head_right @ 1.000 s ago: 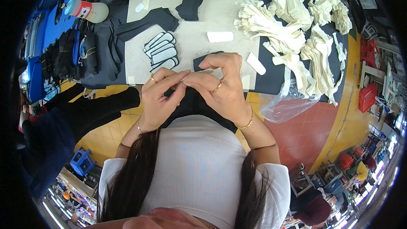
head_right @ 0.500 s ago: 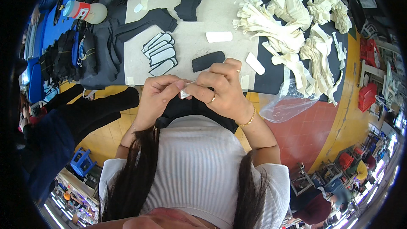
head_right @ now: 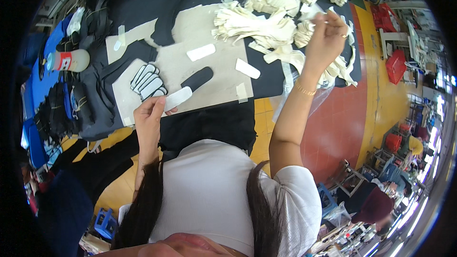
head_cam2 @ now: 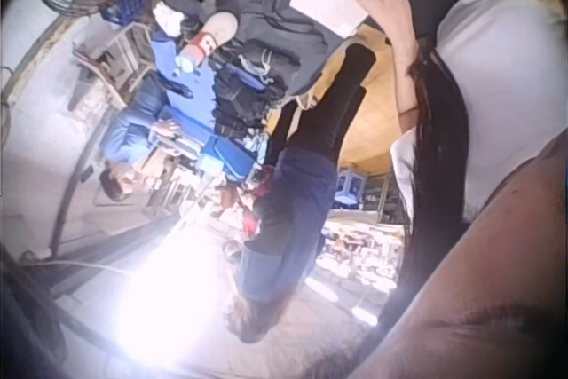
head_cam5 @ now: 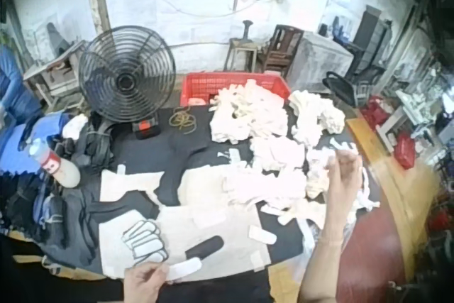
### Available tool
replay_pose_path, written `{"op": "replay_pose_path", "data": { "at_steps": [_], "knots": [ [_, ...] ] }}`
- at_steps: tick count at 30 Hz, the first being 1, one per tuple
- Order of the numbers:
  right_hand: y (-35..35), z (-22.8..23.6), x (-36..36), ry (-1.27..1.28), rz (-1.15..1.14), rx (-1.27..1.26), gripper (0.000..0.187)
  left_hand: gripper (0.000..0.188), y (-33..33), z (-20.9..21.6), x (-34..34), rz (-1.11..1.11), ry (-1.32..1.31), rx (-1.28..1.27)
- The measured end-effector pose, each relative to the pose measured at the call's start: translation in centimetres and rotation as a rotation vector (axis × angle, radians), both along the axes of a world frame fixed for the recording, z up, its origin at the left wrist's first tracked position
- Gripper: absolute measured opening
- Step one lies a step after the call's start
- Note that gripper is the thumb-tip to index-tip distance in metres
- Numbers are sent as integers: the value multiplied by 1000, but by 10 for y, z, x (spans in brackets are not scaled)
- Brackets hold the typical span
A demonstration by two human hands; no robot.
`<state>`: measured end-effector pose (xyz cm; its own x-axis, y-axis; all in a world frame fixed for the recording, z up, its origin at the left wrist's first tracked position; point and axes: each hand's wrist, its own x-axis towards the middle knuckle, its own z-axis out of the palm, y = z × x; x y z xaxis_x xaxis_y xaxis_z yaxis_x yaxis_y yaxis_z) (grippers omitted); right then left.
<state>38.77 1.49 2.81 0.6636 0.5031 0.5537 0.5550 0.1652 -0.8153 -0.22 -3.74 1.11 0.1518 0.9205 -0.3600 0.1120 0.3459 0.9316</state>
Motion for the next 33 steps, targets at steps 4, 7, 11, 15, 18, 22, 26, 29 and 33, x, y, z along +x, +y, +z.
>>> {"op": "replay_pose_path", "data": {
  "at_steps": [4, 7, 11, 15, 18, 22, 26, 29, 33],
  "knots": [
    [14, -4, 107, -238, -362, -182, 21, 22, -4, -3, 6, -10, -65, -26],
    [10, -13, 170, -354, -516, -531, 30, 22, -6, -6, 7, -41, -81, -8],
    [5, -19, 190, -505, -566, -715, 41, 21, -8, -9, 9, -52, -121, -22],
    [-11, 9, 108, -124, -231, -416, 40, 21, -7, -11, 12, -78, -121, -36],
    [-31, 13, -7, 42, 386, -519, 29, 21, -8, -13, 18, -82, -189, -51],
    [-52, -4, -128, 252, 1070, -692, 52, 22, -12, -14, 19, -92, -226, -94],
    [-51, -18, -159, 685, 1071, -1000, 24, 24, -14, -17, 12, -95, -212, -93],
    [-47, -26, -160, 541, 953, -996, 19, 21, -19, -22, 9, -21, -122, -90],
    [-32, -40, -153, 395, 843, -1008, 20, 23, -25, -31, 2, -211, 432, 511]
  ]
}}
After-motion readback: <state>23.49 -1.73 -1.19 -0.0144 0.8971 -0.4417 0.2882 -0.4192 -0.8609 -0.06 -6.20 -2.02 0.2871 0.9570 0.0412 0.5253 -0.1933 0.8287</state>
